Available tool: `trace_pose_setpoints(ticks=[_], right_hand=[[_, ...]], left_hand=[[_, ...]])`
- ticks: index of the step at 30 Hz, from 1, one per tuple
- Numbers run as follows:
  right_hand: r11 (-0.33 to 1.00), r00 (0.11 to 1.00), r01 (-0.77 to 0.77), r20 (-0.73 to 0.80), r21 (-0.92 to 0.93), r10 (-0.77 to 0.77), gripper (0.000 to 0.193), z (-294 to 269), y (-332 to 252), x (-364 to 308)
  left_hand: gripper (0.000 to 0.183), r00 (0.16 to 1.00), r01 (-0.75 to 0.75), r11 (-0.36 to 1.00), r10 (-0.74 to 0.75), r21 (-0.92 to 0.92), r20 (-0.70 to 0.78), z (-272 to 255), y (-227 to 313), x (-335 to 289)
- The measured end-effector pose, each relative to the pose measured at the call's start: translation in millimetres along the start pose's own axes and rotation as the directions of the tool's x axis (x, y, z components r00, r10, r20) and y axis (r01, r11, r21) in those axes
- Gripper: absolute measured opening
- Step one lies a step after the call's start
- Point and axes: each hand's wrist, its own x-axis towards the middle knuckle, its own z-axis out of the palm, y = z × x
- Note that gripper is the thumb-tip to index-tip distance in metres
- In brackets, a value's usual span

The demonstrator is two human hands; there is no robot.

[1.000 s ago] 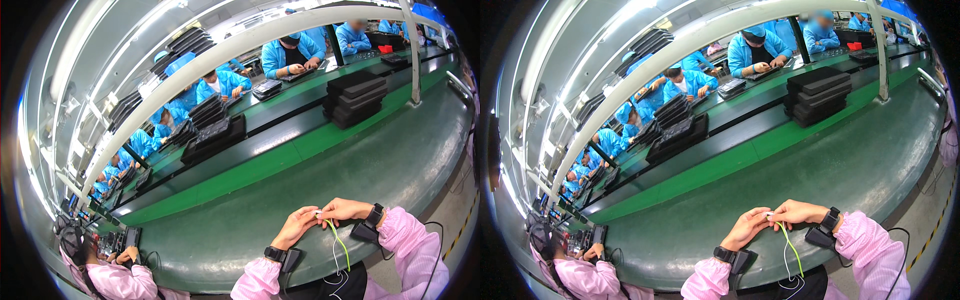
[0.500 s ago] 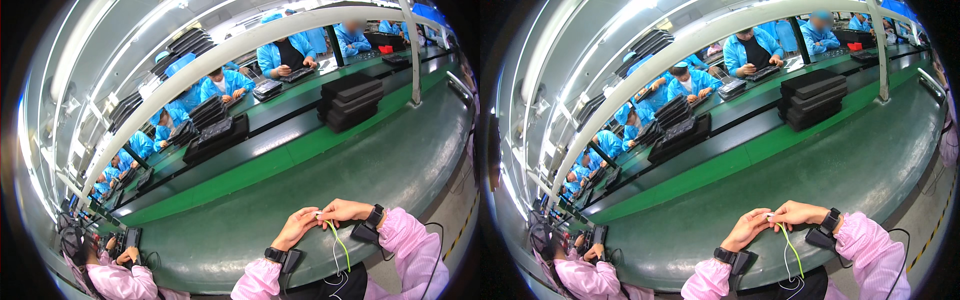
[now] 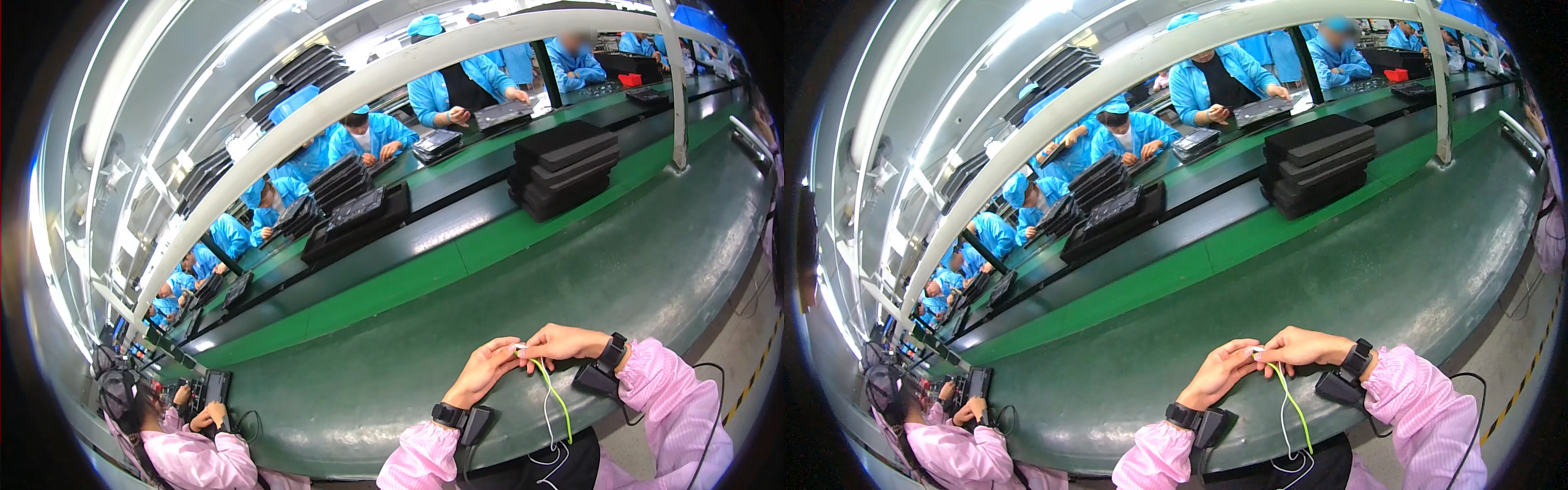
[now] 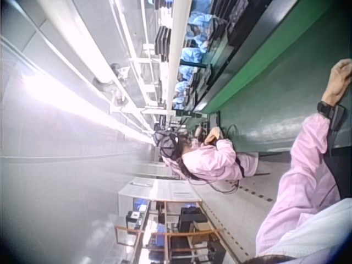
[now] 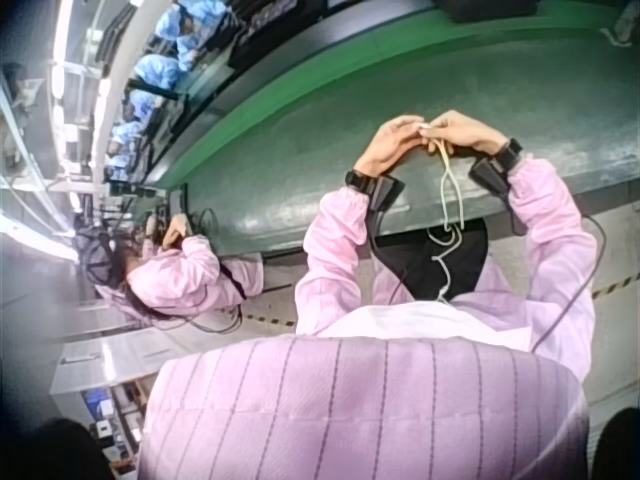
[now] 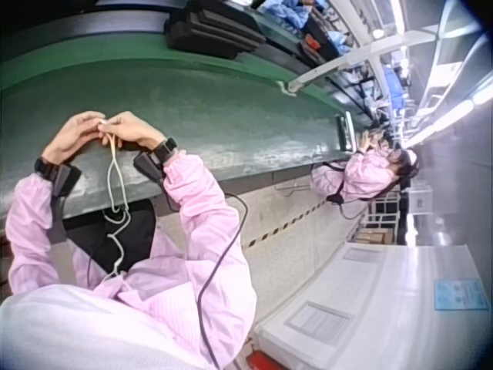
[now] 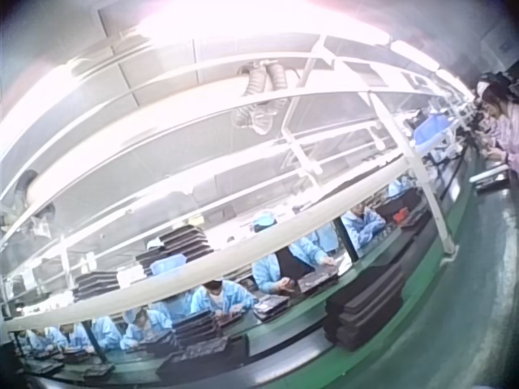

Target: Testing tablet device functionality and screen output at an electronics assembly line.

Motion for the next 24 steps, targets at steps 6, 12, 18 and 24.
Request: trace_pose_setpoints(ticks=[6,12,18,24], right_hand=[[1.000,1.000,0.003,0.004,-0.008,-0.003,0.034,-0.2,0.3,0.3],[1.000,1.000,0.004,0.004,-0.015,-0.004,0.034,-0.2,-0.6,-0.5],[1.000,1.000,-0.001,0.002,-0.019,0.001,0.034,0.4,-2.2,-1.3],[1.000,1.000,0.000,0.002,-0.021,0.000,0.034,-0.1,-3.0,-1.7]], left_hand=[[0.027,1.000,0.003,1.000,-0.003,-0.013,0.010,-0.5,-0.5,0.3],[0.027,1.000,-0.002,1.000,0.002,-0.012,0.002,-0.3,-0.4,-0.1],[0.027,1.000,0.002,1.000,-0.002,-0.002,-0.016,-0.2,-0.6,0.3],[0.027,1.000,-0.001,1.000,0.001,-0.007,-0.006,-0.2,0.1,0.2]])
